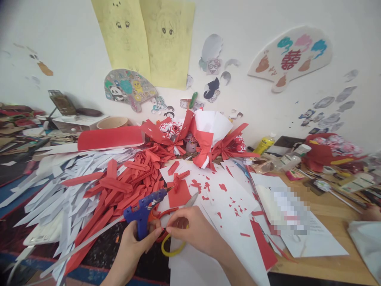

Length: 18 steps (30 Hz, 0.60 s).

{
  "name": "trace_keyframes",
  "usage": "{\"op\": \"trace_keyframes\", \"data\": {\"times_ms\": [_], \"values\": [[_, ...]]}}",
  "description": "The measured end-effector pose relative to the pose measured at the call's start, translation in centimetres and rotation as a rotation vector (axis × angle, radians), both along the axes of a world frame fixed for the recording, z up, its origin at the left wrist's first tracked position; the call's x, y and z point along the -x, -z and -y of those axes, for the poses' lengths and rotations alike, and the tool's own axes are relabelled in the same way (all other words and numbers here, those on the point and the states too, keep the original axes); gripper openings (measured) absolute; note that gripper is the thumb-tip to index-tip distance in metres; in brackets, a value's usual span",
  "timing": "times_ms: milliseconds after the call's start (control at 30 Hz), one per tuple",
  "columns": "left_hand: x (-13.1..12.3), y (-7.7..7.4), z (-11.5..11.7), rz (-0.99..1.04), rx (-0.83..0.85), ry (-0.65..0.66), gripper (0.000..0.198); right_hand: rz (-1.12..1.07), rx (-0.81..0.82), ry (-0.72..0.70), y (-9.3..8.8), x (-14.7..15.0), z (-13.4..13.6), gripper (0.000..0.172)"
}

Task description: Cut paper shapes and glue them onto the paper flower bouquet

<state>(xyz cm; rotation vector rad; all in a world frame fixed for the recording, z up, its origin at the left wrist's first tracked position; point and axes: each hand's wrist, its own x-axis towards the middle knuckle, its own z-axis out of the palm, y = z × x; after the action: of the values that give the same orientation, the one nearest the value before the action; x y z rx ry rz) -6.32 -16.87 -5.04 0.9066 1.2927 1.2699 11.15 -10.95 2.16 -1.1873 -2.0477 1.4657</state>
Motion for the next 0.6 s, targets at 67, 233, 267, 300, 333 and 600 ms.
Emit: {"op": "trace_keyframes", "data": {"times_ms": [67,233,267,300,333,600], "values": [[0.2,0.1,0.0,-0.017,-0.002,-0.005,0.038,-0.01,-0.003,0.014,0.2,0.1,0.2,0.016],[0.1,0.2,0.0,-0.043,-0.027,0.013,0.036,-0.045,-0.036,0.034,0.8,0.3,0.3,0.017],[0.0,0.2,0.0,-0.048,-0.027,0.013,0.036,-0.048,-0.05,0.033,0.8,0.3,0.3,0.017],[-0.1,0.1,0.0,-0.053,-0.024,0.001,0.036,-0.046,-0.069,0.033,0.9,0.4,0.3,0.016],[-0.1,0.0,0.1,-0.057,-0.021,-0.022,0.036,-0.038,-0.1,0.034,0.9,0.3,0.3,0.015],[2.5,-0.9,1.8,-0.155,-0.096,-0.061,0.057,0.157,-1.309,-0.025,1.0,-4.1,1.9,0.032]]}}
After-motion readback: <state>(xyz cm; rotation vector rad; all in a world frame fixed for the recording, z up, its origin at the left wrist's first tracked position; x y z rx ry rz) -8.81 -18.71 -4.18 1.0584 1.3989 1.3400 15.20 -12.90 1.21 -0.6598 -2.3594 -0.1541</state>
